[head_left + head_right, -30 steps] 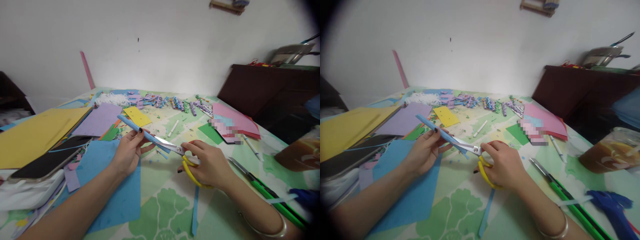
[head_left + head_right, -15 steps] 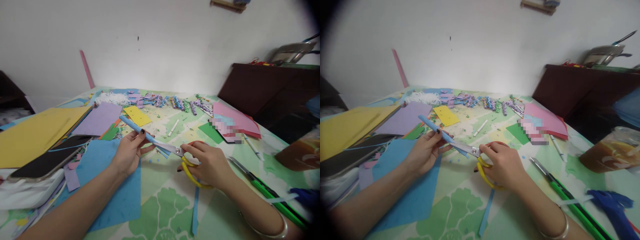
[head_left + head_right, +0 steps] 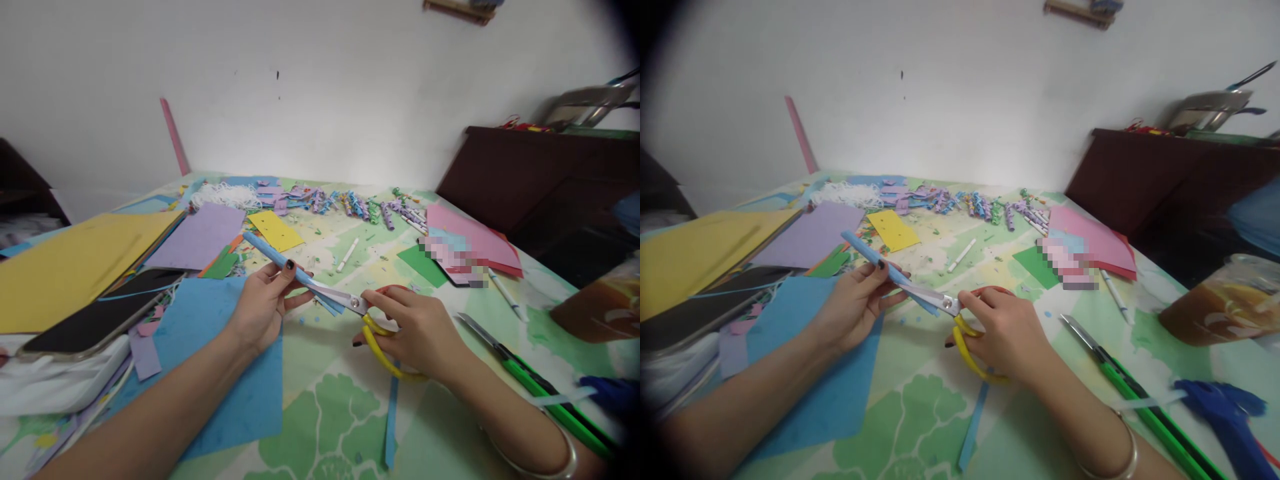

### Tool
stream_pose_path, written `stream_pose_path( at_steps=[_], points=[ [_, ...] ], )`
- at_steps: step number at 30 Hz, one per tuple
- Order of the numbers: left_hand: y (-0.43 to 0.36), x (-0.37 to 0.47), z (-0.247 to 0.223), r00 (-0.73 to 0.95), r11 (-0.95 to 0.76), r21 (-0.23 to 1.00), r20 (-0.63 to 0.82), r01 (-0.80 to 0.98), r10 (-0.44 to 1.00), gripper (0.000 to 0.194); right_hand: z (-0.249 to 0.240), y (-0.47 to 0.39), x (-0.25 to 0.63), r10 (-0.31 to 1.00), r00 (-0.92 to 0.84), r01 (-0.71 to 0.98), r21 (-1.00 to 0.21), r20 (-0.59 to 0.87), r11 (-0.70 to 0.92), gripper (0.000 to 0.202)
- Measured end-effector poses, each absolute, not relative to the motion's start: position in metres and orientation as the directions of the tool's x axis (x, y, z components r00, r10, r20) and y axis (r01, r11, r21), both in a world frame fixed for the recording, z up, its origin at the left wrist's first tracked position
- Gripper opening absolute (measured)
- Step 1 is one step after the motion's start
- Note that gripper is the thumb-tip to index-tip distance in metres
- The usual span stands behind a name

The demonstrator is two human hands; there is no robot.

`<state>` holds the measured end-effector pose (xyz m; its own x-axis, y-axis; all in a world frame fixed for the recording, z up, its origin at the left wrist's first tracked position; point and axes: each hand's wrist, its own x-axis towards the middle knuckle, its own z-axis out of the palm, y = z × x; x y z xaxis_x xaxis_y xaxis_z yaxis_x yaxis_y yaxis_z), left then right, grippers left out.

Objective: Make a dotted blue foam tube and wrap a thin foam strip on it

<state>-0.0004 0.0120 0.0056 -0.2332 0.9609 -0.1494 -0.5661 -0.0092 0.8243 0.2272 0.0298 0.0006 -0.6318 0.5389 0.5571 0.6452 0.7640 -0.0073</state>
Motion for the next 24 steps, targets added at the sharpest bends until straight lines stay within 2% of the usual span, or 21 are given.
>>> stream_pose_path(
  at_steps=[5, 10, 16, 24],
  points=[
    [0.0121, -0.0004, 0.0049, -0.239, -0.016, 0.815, -0.151, -0.579, 0.959, 0.008, -0.0002, 0.03, 0.2278, 0.512, -0.632, 0.626, -0.006, 0.582, 0.78, 0.044],
    [0.0132, 0.0005, 0.0044, -0.251, -0.041, 0.799, -0.139, -0.6, 0.958, 0.008, 0.0001, 0.0278, 0.227, 0.584, -0.608, 0.653, -0.08, 0.538, 0.753, 0.044],
    [0.0105, 0.0035, 0.0037, -0.249, -0.06, 0.807, -0.11, -0.587, 0.962, 0.012, 0.0017, 0.0227, 0.2229, 0.647, -0.578, 0.701, -0.104, 0.497, 0.706, 0.047],
    [0.0081, 0.008, 0.002, -0.251, -0.05, 0.805, -0.125, -0.591, 0.96, 0.021, -0.0006, 0.0223, 0.2207, 0.627, -0.574, 0.707, -0.068, 0.527, 0.704, 0.049]
  ],
)
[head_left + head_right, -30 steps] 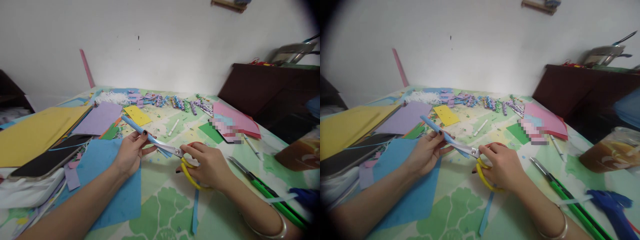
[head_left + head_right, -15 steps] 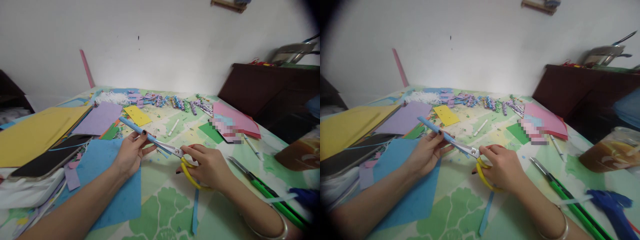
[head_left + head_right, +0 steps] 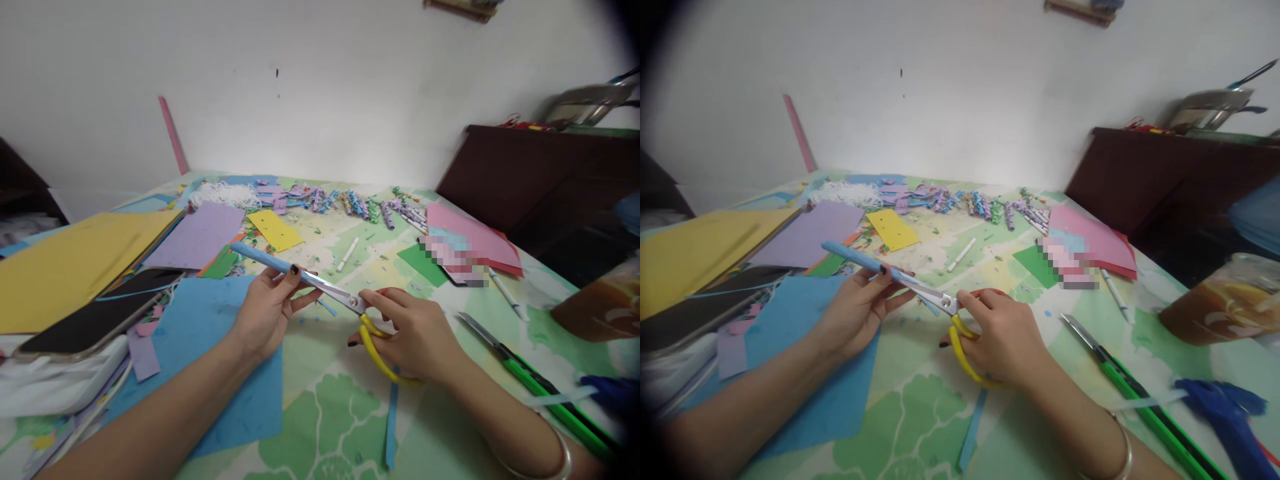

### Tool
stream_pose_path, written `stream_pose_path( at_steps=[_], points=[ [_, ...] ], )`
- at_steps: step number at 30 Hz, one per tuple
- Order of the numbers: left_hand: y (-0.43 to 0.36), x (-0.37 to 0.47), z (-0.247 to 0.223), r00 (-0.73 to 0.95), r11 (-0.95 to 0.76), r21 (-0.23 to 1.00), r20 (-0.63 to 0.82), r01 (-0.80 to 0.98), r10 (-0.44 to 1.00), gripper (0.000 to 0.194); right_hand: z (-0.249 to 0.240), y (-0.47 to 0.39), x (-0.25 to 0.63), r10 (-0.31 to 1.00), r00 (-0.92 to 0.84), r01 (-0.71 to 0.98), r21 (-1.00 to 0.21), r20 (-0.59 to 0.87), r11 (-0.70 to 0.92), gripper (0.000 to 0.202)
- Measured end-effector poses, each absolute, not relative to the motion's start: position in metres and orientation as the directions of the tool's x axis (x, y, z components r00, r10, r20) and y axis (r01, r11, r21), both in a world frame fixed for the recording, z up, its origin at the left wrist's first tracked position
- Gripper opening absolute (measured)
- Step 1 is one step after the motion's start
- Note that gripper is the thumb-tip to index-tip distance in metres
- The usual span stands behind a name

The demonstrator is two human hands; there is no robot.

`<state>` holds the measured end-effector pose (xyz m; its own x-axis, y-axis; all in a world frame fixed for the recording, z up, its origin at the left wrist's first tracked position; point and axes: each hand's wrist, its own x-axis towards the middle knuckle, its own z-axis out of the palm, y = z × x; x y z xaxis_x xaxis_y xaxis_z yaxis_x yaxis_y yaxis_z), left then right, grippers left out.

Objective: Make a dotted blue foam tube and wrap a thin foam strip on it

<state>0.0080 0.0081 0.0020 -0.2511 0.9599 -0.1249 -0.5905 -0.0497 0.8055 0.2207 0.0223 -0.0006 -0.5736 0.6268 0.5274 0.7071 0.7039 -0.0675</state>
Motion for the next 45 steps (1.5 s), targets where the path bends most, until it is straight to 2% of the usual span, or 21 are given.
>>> stream_pose_path(
  at_steps=[5, 14, 21, 26, 30, 32, 39, 45],
  points=[
    [0.007, 0.008, 0.002, -0.234, -0.043, 0.79, -0.129, -0.611, 0.963, 0.021, -0.003, 0.025, 0.223, 0.578, -0.59, 0.672, -0.054, 0.563, 0.739, 0.043],
    [0.008, 0.007, 0.001, -0.205, -0.018, 0.761, -0.152, -0.648, 0.967, 0.015, -0.005, 0.028, 0.225, 0.549, -0.596, 0.659, -0.033, 0.586, 0.752, 0.047],
    [0.009, 0.006, -0.002, -0.202, -0.022, 0.774, -0.137, -0.633, 0.97, 0.02, -0.004, 0.027, 0.225, 0.565, -0.59, 0.671, -0.039, 0.577, 0.741, 0.045],
    [0.01, 0.005, -0.004, -0.187, -0.036, 0.789, -0.1, -0.614, 0.977, 0.02, 0.0, 0.025, 0.223, 0.643, -0.54, 0.694, -0.145, 0.543, 0.705, 0.041],
    [0.011, 0.002, -0.004, -0.141, -0.04, 0.812, -0.053, -0.583, 0.989, 0.015, 0.004, 0.029, 0.228, 0.738, -0.422, 0.731, -0.283, 0.527, 0.621, 0.044],
    [0.011, 0.001, -0.003, -0.128, -0.057, 0.819, -0.02, -0.571, 0.992, 0.014, 0.006, 0.033, 0.231, 0.771, -0.372, 0.755, -0.315, 0.517, 0.576, 0.044],
    [0.008, 0.002, 0.002, -0.046, -0.067, 0.816, 0.049, -0.574, 0.998, 0.014, 0.01, 0.047, 0.24, 0.881, -0.27, 0.88, -0.271, 0.389, 0.39, 0.04],
    [0.005, 0.003, 0.005, -0.016, -0.067, 0.817, 0.071, -0.573, 0.997, 0.013, 0.008, 0.052, 0.241, 0.905, -0.293, 0.868, -0.311, 0.31, 0.387, 0.038]
  ],
)
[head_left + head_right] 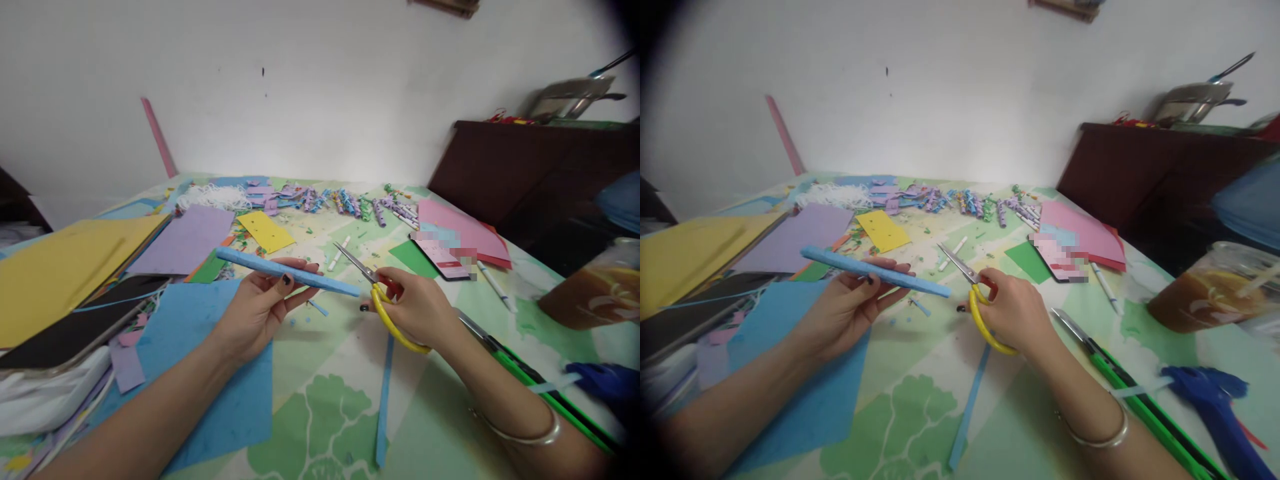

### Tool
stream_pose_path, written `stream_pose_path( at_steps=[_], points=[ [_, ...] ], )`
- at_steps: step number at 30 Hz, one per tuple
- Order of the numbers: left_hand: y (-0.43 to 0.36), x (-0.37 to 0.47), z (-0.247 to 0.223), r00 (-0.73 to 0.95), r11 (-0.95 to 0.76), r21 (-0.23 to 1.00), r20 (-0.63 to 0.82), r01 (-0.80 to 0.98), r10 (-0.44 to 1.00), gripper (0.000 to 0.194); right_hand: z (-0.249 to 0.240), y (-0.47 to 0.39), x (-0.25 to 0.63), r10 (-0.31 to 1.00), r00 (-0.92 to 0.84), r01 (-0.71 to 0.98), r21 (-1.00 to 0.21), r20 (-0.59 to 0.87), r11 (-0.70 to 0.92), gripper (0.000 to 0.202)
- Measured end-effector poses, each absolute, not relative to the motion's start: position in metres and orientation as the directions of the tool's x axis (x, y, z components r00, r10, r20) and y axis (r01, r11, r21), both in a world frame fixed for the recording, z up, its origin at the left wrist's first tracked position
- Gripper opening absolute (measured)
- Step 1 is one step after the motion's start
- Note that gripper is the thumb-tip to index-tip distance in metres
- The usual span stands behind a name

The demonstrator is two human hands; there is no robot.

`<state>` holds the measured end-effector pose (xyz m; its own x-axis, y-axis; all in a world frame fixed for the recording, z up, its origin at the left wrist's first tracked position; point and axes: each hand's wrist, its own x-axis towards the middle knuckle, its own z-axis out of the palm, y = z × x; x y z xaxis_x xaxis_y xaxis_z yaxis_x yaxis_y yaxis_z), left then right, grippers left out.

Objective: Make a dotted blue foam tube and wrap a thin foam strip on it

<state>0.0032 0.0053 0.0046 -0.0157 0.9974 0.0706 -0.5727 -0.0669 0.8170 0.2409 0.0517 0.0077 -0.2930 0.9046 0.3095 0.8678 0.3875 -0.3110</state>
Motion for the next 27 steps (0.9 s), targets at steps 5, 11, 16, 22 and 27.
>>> stream_pose_path(
  at_steps=[5, 11, 16, 22, 27],
  points=[
    [0.005, 0.004, 0.007, -0.032, -0.063, 0.829, 0.054, -0.555, 0.998, 0.018, 0.006, 0.053, 0.242, 0.896, -0.297, 0.866, -0.301, 0.332, 0.398, 0.036],
    [0.004, 0.004, 0.006, -0.014, -0.046, 0.836, 0.046, -0.546, 0.999, 0.019, 0.002, 0.055, 0.245, 0.905, -0.281, 0.887, -0.273, 0.319, 0.372, 0.038],
    [0.004, 0.003, 0.006, -0.009, -0.035, 0.844, 0.036, -0.535, 0.999, 0.026, 0.001, 0.058, 0.247, 0.934, -0.241, 0.929, -0.215, 0.264, 0.301, 0.039],
    [0.004, 0.005, 0.005, -0.042, -0.024, 0.878, 0.005, -0.479, 0.999, 0.031, -0.003, 0.06, 0.248, 0.944, -0.226, 0.939, -0.203, 0.242, 0.277, 0.044],
    [0.003, 0.003, 0.004, -0.027, 0.011, 0.89, -0.026, -0.455, 0.999, 0.026, -0.006, 0.061, 0.248, 0.953, -0.23, 0.943, -0.197, 0.197, 0.268, 0.047]
  ],
)
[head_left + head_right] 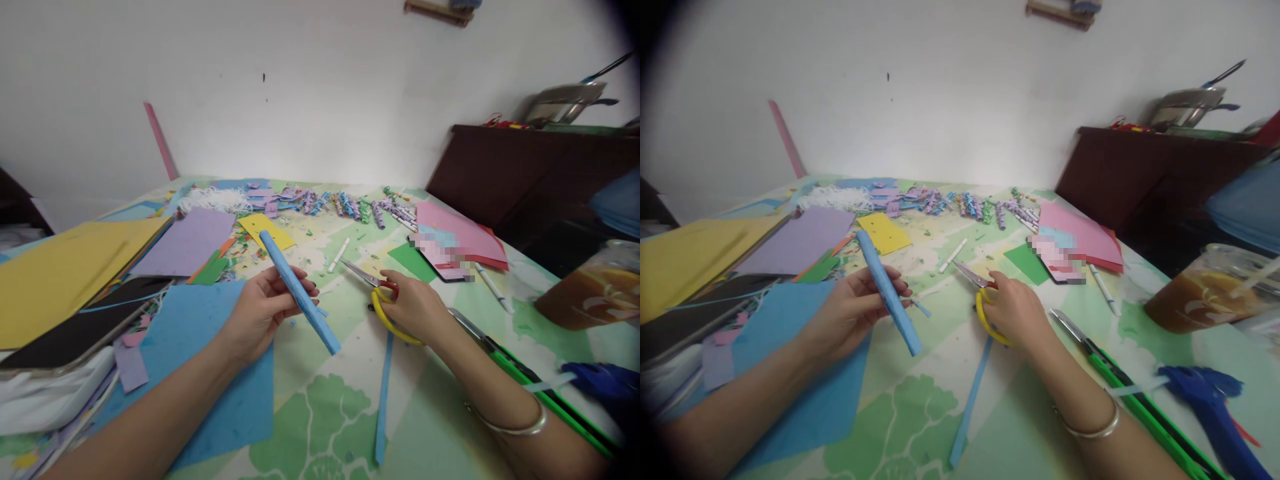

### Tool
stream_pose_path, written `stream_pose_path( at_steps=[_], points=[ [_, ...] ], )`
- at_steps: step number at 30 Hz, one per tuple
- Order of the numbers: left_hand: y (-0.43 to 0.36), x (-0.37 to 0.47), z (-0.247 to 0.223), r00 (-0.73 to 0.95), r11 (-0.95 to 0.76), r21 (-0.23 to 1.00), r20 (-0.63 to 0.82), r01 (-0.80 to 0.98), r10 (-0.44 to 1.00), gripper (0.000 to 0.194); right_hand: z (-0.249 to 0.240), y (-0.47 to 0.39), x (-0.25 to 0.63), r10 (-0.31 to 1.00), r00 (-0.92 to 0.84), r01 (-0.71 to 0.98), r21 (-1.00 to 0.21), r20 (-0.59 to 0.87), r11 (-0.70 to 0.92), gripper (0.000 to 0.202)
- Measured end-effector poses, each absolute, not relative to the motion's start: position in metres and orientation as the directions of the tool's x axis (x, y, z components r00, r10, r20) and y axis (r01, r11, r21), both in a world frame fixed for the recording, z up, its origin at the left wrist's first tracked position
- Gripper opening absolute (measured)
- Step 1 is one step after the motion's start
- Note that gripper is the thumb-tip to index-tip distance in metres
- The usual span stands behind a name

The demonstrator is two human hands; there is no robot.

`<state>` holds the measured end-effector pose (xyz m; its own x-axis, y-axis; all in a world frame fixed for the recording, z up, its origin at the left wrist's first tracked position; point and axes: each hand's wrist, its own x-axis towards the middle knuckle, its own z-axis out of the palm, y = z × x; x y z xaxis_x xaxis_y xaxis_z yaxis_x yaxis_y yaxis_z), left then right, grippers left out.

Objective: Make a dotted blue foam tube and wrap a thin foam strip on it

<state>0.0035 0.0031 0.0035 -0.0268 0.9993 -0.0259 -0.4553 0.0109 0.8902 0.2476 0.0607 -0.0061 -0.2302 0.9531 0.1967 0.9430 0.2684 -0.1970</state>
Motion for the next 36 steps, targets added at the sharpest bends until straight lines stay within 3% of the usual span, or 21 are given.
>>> stream_pose_path(
  at_steps=[7, 10, 12, 15, 17, 19, 22, 26, 31, 36],
  points=[
    [-0.001, 0.005, 0.005, 0.072, 0.153, 0.864, -0.135, -0.48, 0.988, 0.041, -0.004, 0.063, 0.245, 0.965, -0.239, 0.951, -0.172, 0.111, 0.256, 0.046],
    [-0.001, 0.006, 0.007, 0.123, 0.18, 0.847, -0.137, -0.499, 0.983, 0.042, -0.003, 0.062, 0.246, 0.956, -0.231, 0.96, -0.118, 0.181, 0.255, 0.04],
    [-0.001, 0.006, 0.007, 0.146, 0.183, 0.845, -0.125, -0.503, 0.981, 0.039, 0.001, 0.058, 0.244, 0.921, -0.238, 0.949, -0.127, 0.308, 0.288, 0.036],
    [-0.002, 0.007, 0.007, 0.17, 0.162, 0.853, -0.088, -0.497, 0.982, 0.035, 0.01, 0.045, 0.233, 0.851, -0.286, 0.839, -0.315, 0.441, 0.444, 0.029],
    [-0.003, 0.009, 0.006, 0.183, 0.14, 0.856, -0.054, -0.498, 0.982, 0.032, 0.015, 0.032, 0.222, 0.857, -0.388, 0.652, -0.555, 0.34, 0.516, 0.028],
    [-0.005, 0.011, 0.004, 0.192, 0.113, 0.858, -0.017, -0.501, 0.981, 0.03, 0.014, 0.019, 0.209, 0.84, -0.513, 0.481, -0.753, 0.175, 0.45, 0.03],
    [-0.006, 0.012, 0.002, 0.219, 0.094, 0.86, 0.021, -0.501, 0.975, 0.029, 0.005, 0.007, 0.195, 0.795, -0.606, 0.3, -0.922, 0.015, 0.246, 0.029],
    [-0.005, 0.01, 0.002, 0.228, 0.086, 0.862, 0.035, -0.5, 0.973, 0.026, -0.004, 0.006, 0.188, 0.815, -0.578, 0.162, -0.985, -0.044, 0.062, 0.022],
    [-0.002, 0.01, 0.006, 0.166, 0.073, 0.878, 0.007, -0.473, 0.986, 0.026, -0.001, 0.013, 0.192, 0.872, -0.489, 0.176, -0.975, 0.033, 0.136, 0.011],
    [-0.003, 0.01, 0.008, 0.153, 0.067, 0.904, -0.002, -0.423, 0.988, 0.036, 0.0, 0.014, 0.196, 0.868, -0.494, 0.164, -0.977, 0.042, 0.14, 0.015]
  ],
)
